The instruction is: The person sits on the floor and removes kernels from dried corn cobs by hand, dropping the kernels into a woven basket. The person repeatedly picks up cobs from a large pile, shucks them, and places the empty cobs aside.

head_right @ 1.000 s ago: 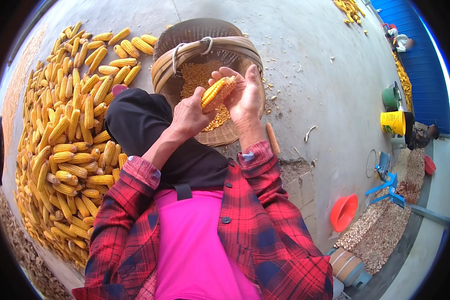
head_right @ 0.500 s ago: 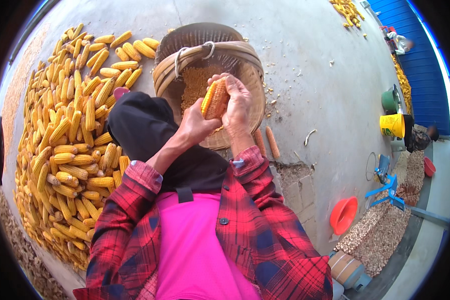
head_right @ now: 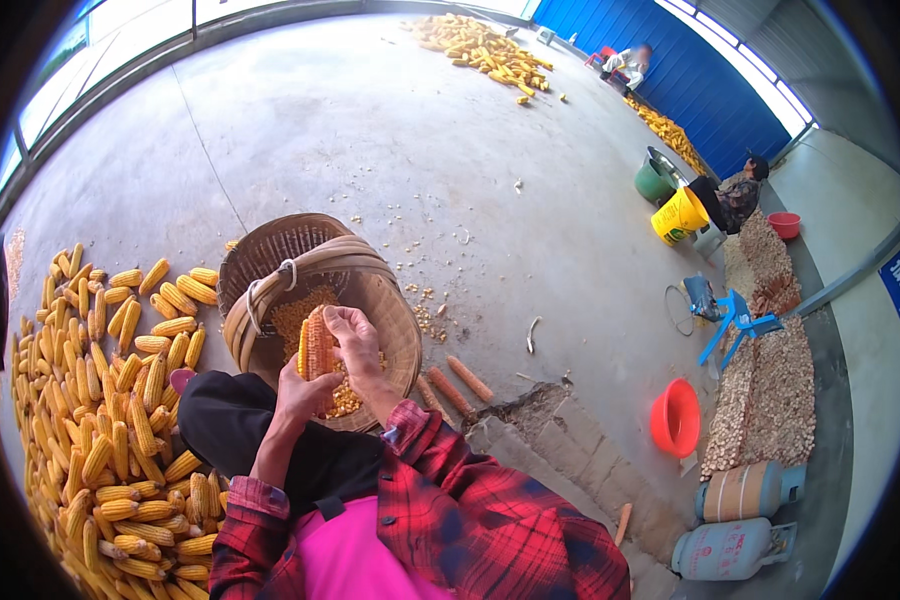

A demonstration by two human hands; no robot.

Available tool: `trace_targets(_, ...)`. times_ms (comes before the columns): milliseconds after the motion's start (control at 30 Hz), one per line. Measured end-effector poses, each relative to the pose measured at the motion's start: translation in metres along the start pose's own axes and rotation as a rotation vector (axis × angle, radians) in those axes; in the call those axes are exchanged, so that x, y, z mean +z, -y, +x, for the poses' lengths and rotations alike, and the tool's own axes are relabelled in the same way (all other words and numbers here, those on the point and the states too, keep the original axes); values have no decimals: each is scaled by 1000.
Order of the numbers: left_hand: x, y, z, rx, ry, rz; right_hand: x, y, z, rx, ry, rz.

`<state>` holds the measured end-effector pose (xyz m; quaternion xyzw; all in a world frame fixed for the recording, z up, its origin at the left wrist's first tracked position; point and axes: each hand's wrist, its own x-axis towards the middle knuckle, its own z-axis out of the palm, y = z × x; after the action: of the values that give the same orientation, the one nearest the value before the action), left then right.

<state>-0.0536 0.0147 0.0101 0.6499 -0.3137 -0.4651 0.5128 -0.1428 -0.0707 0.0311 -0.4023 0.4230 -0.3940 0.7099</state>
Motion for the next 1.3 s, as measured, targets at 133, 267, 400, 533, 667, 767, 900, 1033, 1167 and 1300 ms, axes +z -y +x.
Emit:
trace_targets(133, -9, -5, -7, -101, 334, -374, -15, -8, 10, 89, 399, 355)
trace_targets(267, -20, -15, -13, -231, 662, -547, -14, 4, 5, 129, 546, 411)
trace_targets(400, -9, 2, -3, -79, 369, -398, -3, 7, 6, -19, 221, 258)
trace_targets(533, 6, 4, -3, 197, 70, 26, -4, 3, 2, -41, -23, 136)
trace_targets(667, 7, 5, -4, 259, -13, 108, 3, 1, -1, -74, 19, 148)
trace_targets(767, 7, 6, -5, 234, 80, -106, 3, 2, -3, -122, 148, 182)
trace_targets(900, 8, 7, -1, 173, 177, -341, 2, 6, -6, -120, 185, 110)
trace_targets(1033, 7, 4, 0, 105, 136, -379, 15, -3, -12, -240, 65, -35)
trace_targets(1167, 13, -3, -5, 87, 3, -422, 29, -5, -21, -384, 7, -156)
trace_targets(1300, 7, -12, -6, -10, -47, -398, 35, -1, -30, -464, 28, -301)
